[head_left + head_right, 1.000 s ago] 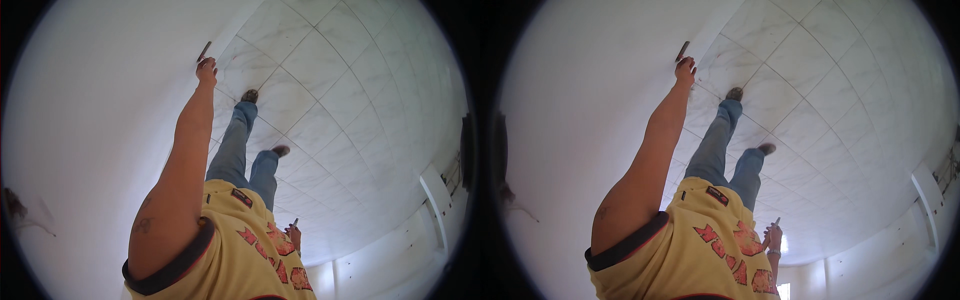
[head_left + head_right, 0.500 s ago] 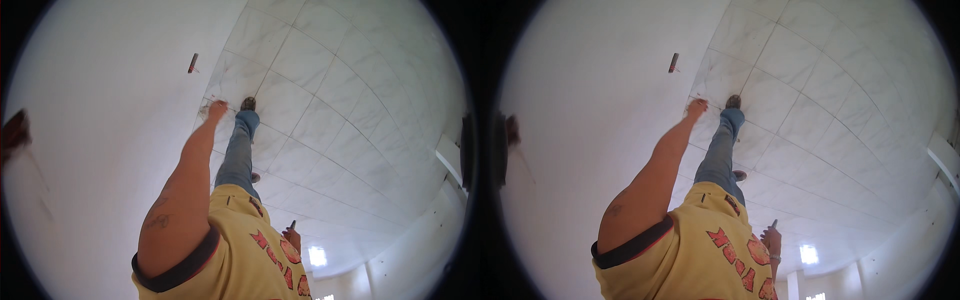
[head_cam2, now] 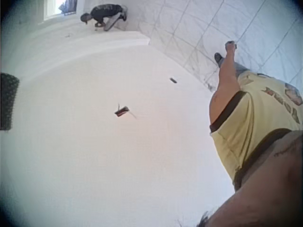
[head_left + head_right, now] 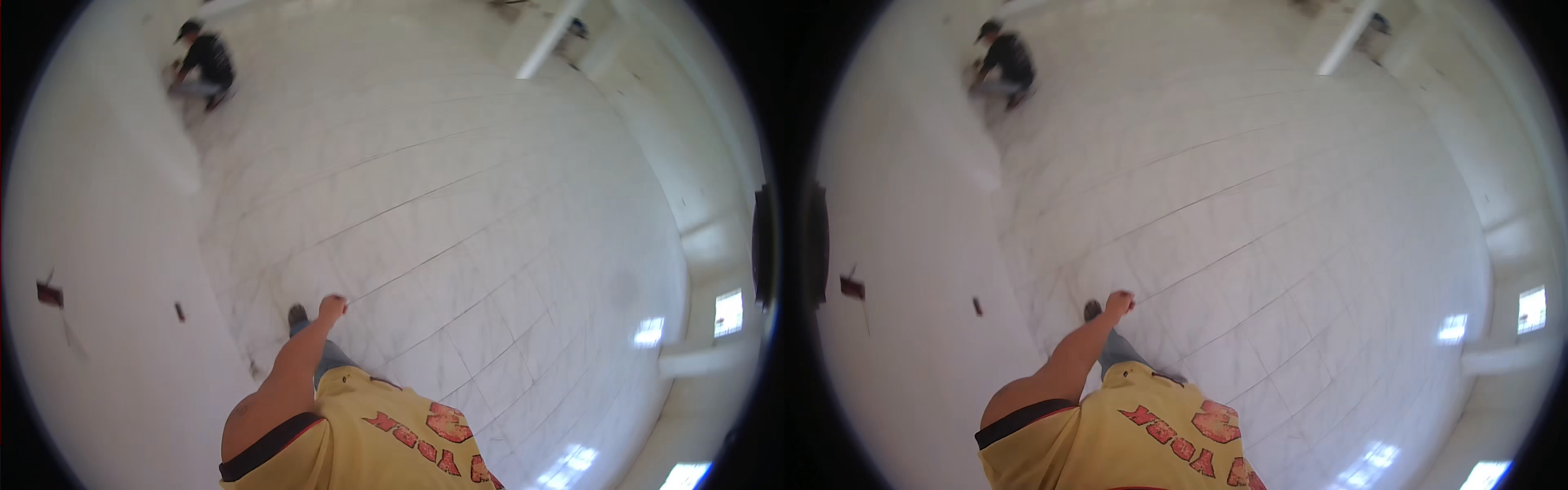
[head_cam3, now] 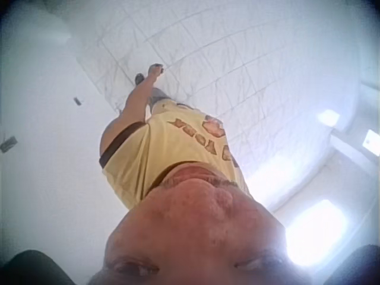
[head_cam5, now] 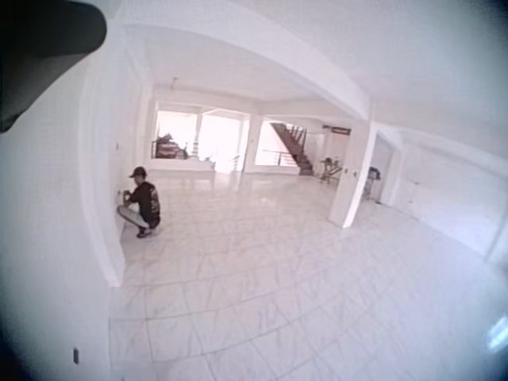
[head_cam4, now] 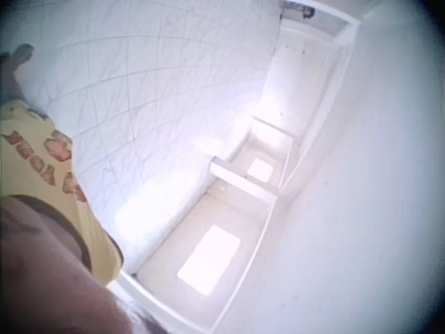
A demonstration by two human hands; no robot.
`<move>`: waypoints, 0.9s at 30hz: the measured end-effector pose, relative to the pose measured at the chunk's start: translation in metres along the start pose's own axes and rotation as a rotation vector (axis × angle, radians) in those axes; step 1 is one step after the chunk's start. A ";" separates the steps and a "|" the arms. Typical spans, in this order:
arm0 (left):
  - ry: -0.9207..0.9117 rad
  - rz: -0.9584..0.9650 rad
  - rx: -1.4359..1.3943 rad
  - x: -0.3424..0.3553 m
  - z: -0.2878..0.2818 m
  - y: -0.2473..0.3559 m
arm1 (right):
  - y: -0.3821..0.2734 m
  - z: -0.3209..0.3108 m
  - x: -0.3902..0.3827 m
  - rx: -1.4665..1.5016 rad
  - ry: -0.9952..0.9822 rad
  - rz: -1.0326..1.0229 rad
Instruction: The person strips the ends of wires extending from an electrical box in a wall using pliers.
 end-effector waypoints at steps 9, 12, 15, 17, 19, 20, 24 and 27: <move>-0.899 0.502 0.798 -0.027 0.257 -0.032 | 0.182 0.013 0.104 0.418 0.216 0.016; -1.202 0.492 0.817 -0.059 0.349 -0.021 | 0.224 -0.037 0.127 0.552 0.253 0.085; -1.382 0.507 1.035 -0.104 0.487 0.017 | 0.262 -0.069 0.160 0.631 0.310 0.140; -1.421 0.473 1.266 -0.110 0.564 0.046 | 0.234 -0.120 0.176 0.670 0.276 0.196; -1.443 0.459 1.461 -0.123 0.657 0.081 | 0.215 -0.179 0.196 0.719 0.272 0.223; -1.470 0.443 1.553 -0.135 0.699 0.090 | 0.210 -0.203 0.201 0.757 0.276 0.240; -1.737 0.676 1.975 -0.147 0.864 0.149 | 0.203 -0.329 0.235 0.878 0.280 0.220; -1.675 0.830 1.934 -0.168 0.934 0.148 | 0.243 -0.387 0.247 1.051 0.310 0.270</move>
Point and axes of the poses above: each hand's wrist, its own x-axis towards the middle knuckle, its own z-axis out of the palm, y = z × x, the point moved 2 cm from there along x, towards the middle knuckle, and after that the axes turned 9 degrees about z, right-handed, at the moved point
